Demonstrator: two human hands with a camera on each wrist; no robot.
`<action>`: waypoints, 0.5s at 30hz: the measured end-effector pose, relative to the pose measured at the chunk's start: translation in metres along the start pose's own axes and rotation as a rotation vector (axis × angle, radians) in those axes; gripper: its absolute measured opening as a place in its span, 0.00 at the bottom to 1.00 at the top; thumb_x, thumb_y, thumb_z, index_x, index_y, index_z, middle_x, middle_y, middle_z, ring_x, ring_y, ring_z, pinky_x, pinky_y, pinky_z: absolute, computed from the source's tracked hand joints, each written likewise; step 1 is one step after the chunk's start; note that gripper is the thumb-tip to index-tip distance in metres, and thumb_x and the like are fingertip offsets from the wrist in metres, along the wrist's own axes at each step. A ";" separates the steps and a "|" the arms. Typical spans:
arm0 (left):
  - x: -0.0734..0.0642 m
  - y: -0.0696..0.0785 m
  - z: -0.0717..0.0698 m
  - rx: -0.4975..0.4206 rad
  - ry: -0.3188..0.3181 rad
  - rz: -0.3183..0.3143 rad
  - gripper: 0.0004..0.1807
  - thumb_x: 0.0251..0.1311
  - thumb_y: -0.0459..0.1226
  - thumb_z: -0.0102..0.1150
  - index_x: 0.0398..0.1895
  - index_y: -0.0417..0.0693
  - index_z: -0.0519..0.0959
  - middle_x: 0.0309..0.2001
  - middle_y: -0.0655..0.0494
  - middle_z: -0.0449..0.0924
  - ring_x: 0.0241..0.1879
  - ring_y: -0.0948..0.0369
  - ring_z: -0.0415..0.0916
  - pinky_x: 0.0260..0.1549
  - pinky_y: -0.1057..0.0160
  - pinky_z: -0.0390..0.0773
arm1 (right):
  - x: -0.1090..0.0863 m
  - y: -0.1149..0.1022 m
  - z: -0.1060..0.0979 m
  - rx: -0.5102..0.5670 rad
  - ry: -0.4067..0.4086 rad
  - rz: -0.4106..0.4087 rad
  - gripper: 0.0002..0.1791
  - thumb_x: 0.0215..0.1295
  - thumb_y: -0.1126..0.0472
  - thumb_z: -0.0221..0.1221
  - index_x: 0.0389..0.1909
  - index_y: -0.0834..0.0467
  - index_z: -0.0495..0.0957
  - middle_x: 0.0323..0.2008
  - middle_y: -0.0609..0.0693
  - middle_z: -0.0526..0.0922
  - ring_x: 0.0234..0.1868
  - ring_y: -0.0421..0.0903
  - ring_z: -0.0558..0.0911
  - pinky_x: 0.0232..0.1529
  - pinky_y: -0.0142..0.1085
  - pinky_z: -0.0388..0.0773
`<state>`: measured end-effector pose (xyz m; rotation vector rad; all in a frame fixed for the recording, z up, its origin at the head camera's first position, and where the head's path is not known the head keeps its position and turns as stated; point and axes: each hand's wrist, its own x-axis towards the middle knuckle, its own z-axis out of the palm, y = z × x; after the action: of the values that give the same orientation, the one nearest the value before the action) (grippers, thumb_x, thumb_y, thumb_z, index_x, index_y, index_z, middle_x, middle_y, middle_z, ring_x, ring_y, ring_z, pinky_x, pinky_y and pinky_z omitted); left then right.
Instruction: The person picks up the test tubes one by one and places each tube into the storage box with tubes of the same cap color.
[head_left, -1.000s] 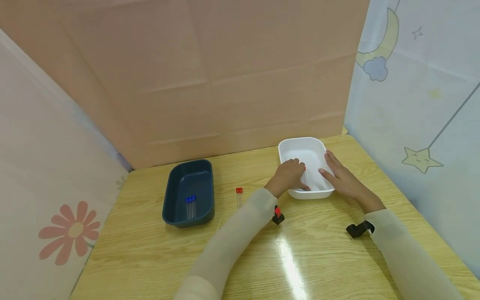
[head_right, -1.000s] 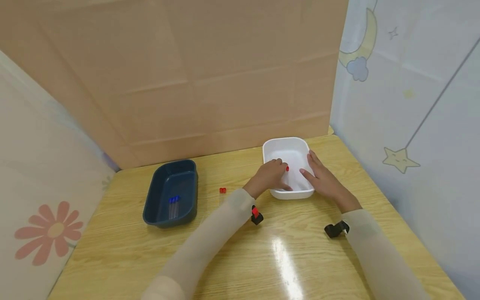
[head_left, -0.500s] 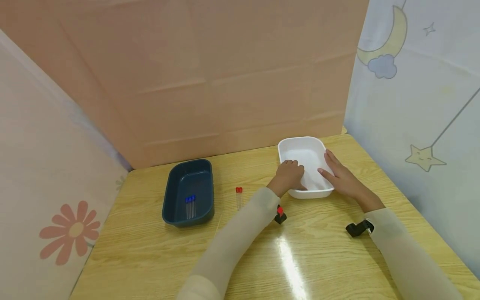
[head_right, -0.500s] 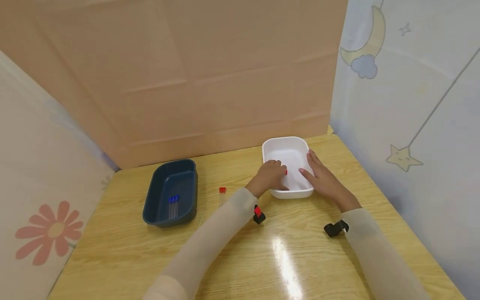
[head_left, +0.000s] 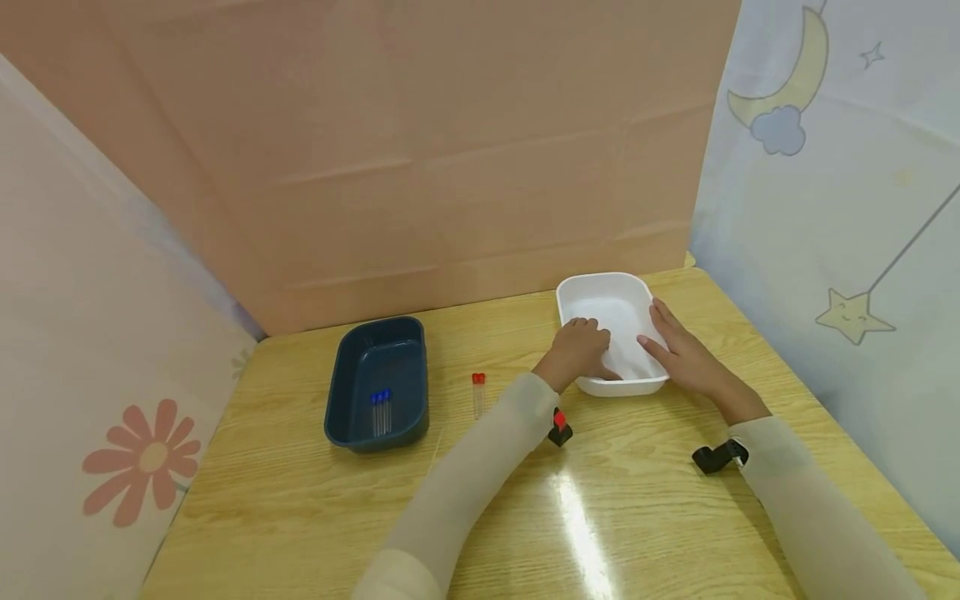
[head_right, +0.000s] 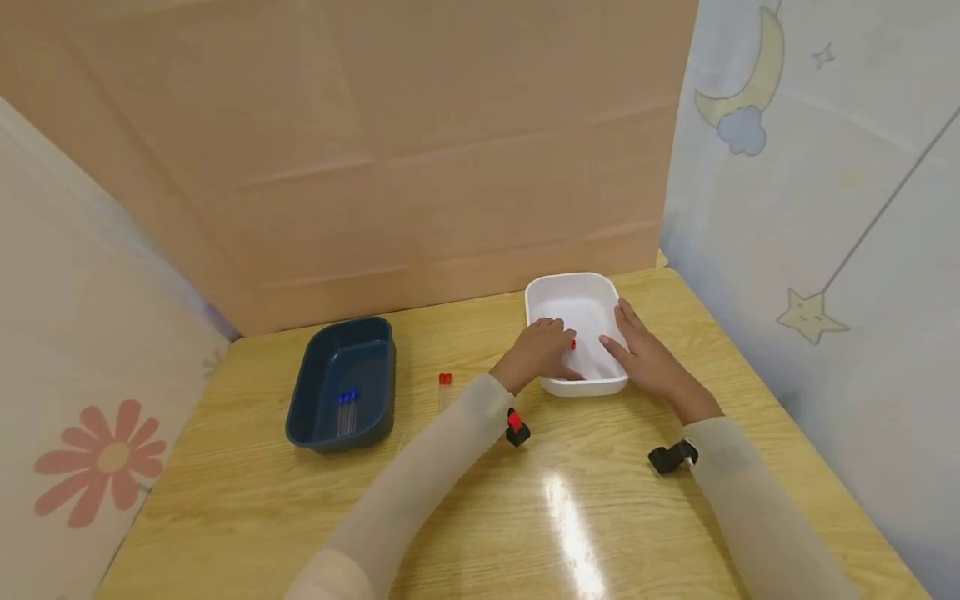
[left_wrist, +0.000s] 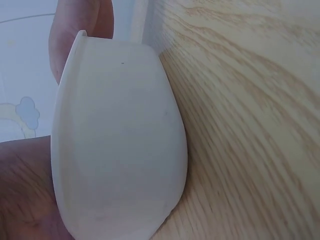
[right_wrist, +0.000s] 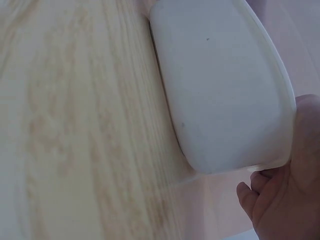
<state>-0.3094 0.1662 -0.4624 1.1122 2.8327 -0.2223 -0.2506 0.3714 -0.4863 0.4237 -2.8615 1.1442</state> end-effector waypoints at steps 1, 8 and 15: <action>0.000 0.000 0.000 -0.007 0.009 0.003 0.35 0.54 0.72 0.61 0.53 0.58 0.80 0.50 0.62 0.76 0.57 0.61 0.71 0.69 0.63 0.60 | 0.001 0.001 0.000 -0.001 -0.004 0.001 0.42 0.82 0.49 0.46 0.79 0.68 0.37 0.81 0.62 0.30 0.79 0.65 0.36 0.73 0.65 0.39; -0.011 -0.008 -0.001 0.013 0.161 0.035 0.48 0.57 0.73 0.55 0.73 0.55 0.69 0.63 0.56 0.74 0.66 0.57 0.67 0.72 0.61 0.58 | -0.001 0.002 0.000 -0.001 -0.009 0.007 0.42 0.81 0.49 0.47 0.79 0.68 0.37 0.81 0.60 0.30 0.79 0.65 0.36 0.73 0.65 0.39; -0.040 -0.027 -0.008 -0.026 0.279 0.029 0.51 0.58 0.71 0.56 0.78 0.53 0.63 0.68 0.53 0.70 0.70 0.56 0.64 0.72 0.57 0.59 | -0.001 0.002 -0.001 -0.012 -0.018 0.016 0.43 0.82 0.47 0.46 0.79 0.67 0.35 0.81 0.60 0.28 0.79 0.65 0.35 0.73 0.66 0.37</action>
<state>-0.2985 0.1216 -0.4461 1.2681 3.0450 -0.0291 -0.2505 0.3736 -0.4869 0.4139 -2.8905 1.1304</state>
